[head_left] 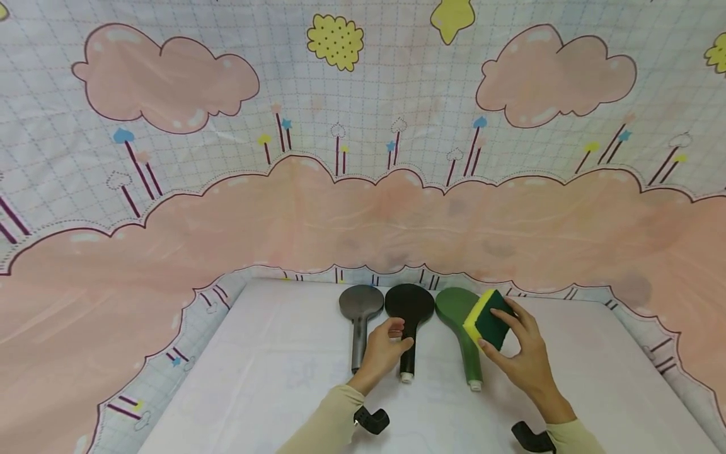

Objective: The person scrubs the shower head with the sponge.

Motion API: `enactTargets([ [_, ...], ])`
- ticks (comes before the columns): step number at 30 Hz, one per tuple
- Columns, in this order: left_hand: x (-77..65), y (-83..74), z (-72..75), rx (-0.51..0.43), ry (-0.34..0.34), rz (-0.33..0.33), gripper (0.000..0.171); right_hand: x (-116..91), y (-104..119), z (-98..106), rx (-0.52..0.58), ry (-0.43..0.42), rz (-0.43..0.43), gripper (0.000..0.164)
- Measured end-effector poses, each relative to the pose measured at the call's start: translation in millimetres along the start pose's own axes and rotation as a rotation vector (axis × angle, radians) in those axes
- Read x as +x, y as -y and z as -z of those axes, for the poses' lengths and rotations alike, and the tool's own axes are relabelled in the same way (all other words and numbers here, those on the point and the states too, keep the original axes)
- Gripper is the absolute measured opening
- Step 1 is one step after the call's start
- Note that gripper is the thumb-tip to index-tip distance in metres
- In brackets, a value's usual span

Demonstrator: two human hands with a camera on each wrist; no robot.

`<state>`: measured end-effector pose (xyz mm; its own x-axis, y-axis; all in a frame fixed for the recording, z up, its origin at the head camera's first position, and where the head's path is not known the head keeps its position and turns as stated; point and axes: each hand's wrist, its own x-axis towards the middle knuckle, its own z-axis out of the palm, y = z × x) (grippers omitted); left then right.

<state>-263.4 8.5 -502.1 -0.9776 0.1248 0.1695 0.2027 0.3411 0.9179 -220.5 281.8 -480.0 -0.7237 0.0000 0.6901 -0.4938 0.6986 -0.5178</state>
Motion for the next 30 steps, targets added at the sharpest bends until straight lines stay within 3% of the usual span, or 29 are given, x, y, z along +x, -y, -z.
enactTargets([
  [10, -3.2, 11.9, 3.8, 0.033, 0.066, 0.115, 0.06, 0, 4, -8, -0.012, 0.027, 0.016, 0.066],
  [15, -1.2, 17.9, 0.9, 0.008, 0.103, 0.126, 0.066, 0, 6, -10, -0.016, 0.04, 0.017, 0.066],
  [24, 2.7, 21.9, -5.3, -0.045, 0.097, 0.113, 0.07, -1, 8, -13, -0.037, 0.048, 0.002, 0.066],
  [30, 2.1, 23.2, -3.6, -0.118, 0.101, 0.173, 0.074, -3, 9, -14, -0.035, 0.046, 0.002, 0.066],
])
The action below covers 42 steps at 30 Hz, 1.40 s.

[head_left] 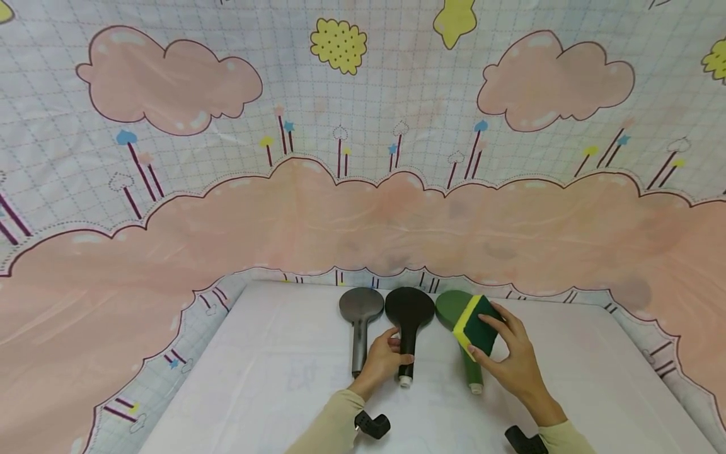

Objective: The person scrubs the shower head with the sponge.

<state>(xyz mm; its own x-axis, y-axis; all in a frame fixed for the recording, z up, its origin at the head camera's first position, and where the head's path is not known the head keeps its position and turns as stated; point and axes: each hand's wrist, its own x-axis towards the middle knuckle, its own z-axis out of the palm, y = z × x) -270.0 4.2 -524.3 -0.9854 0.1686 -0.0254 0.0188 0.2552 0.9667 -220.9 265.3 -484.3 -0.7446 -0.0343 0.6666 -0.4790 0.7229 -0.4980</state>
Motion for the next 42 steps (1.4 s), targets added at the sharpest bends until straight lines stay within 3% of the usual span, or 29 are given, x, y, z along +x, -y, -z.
enactTargets([
  [9, -1.3, 1.2, 2.9, -0.376, 0.125, 0.121, 0.066, -1, 0, 0, -0.007, 0.007, -0.01, 0.066],
  [12, 0.4, 4.7, 2.6, -0.403, 0.132, 0.138, 0.068, -1, 0, 1, -0.004, 0.011, -0.017, 0.065],
  [21, -4.3, 10.0, 6.2, -0.425, 0.148, 0.106, 0.069, 2, 1, 2, -0.004, 0.001, 0.003, 0.066],
  [42, -20.4, -19.7, 30.5, -0.457, 0.205, 0.005, 0.073, 20, 29, 5, 0.017, -0.049, 0.162, 0.07],
])
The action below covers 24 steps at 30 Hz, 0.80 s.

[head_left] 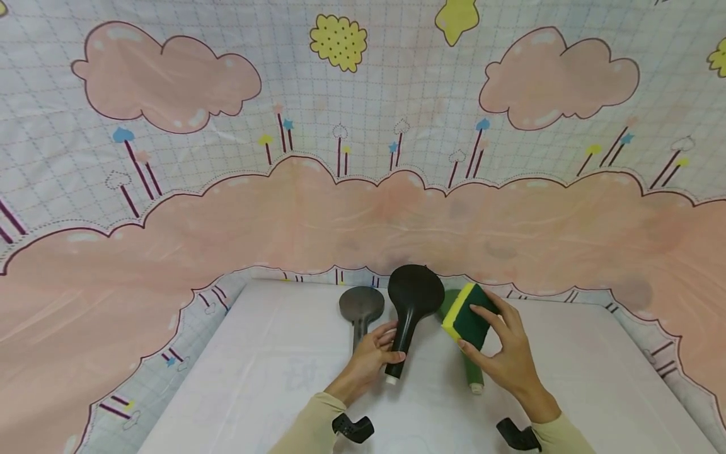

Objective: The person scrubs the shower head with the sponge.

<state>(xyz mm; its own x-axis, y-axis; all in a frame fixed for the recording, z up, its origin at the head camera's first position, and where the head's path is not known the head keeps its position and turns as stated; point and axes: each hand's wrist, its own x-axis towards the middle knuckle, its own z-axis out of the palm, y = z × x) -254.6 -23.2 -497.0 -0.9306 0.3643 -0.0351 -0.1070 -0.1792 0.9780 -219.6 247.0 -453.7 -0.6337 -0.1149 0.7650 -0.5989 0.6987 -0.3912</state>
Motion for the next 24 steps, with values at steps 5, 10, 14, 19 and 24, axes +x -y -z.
enactTargets([
  [5, -6.2, -11.8, 1.6, -0.013, 0.027, -0.021, 0.074, 8, 10, -2, -0.009, 0.026, 0.019, 0.07],
  [10, -12.0, -21.2, 1.2, -0.019, 0.038, -0.03, 0.074, 15, 19, -6, -0.031, 0.054, 0.034, 0.071],
  [14, -16.8, -28.5, 0.3, -0.012, 0.046, -0.031, 0.074, 18, 25, -10, -0.04, 0.071, 0.051, 0.07],
  [19, -21.5, -35.2, 0.4, 0.017, 0.058, -0.052, 0.073, 20, 30, -17, -0.038, 0.075, 0.104, 0.061],
  [24, -25.8, -39.4, 0.5, 0.027, 0.081, -0.066, 0.072, 22, 35, -24, -0.075, 0.051, 0.206, 0.063],
])
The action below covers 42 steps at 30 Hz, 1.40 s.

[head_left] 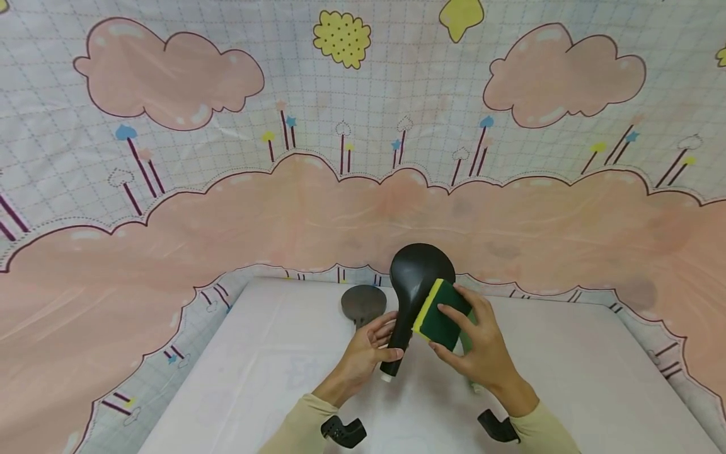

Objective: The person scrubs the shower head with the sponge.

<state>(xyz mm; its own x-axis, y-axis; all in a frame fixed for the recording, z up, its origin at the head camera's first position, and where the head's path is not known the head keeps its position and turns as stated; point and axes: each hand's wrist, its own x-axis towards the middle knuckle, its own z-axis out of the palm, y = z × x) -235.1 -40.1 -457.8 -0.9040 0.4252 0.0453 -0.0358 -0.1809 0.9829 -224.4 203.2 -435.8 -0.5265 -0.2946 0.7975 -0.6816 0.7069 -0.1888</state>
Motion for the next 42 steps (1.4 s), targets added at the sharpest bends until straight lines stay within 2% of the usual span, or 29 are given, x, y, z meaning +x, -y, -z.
enactTargets([
  [13, -4.4, -8.2, -4.3, -0.063, 0.022, -0.002, 0.072, 5, 5, -7, -0.02, -0.039, 0.075, 0.06],
  [21, -4.5, -7.1, -5.8, -0.069, 0.017, -0.019, 0.071, 3, 8, -10, -0.018, -0.004, 0.076, 0.062],
  [27, -1.2, 0.6, -11.8, 0.042, -0.066, -0.083, 0.073, 2, 10, -13, -0.016, -0.031, 0.116, 0.059],
  [31, 0.3, 3.9, -14.4, 0.141, -0.139, -0.129, 0.072, 2, 9, -11, -0.04, -0.026, 0.103, 0.059],
  [36, 0.5, 5.9, -13.7, 0.248, -0.2, -0.179, 0.071, 4, 5, -7, -0.076, -0.068, 0.109, 0.059],
  [42, -1.3, 6.3, -12.2, 0.31, -0.254, -0.194, 0.058, 7, 1, -3, -0.077, -0.077, 0.097, 0.059],
])
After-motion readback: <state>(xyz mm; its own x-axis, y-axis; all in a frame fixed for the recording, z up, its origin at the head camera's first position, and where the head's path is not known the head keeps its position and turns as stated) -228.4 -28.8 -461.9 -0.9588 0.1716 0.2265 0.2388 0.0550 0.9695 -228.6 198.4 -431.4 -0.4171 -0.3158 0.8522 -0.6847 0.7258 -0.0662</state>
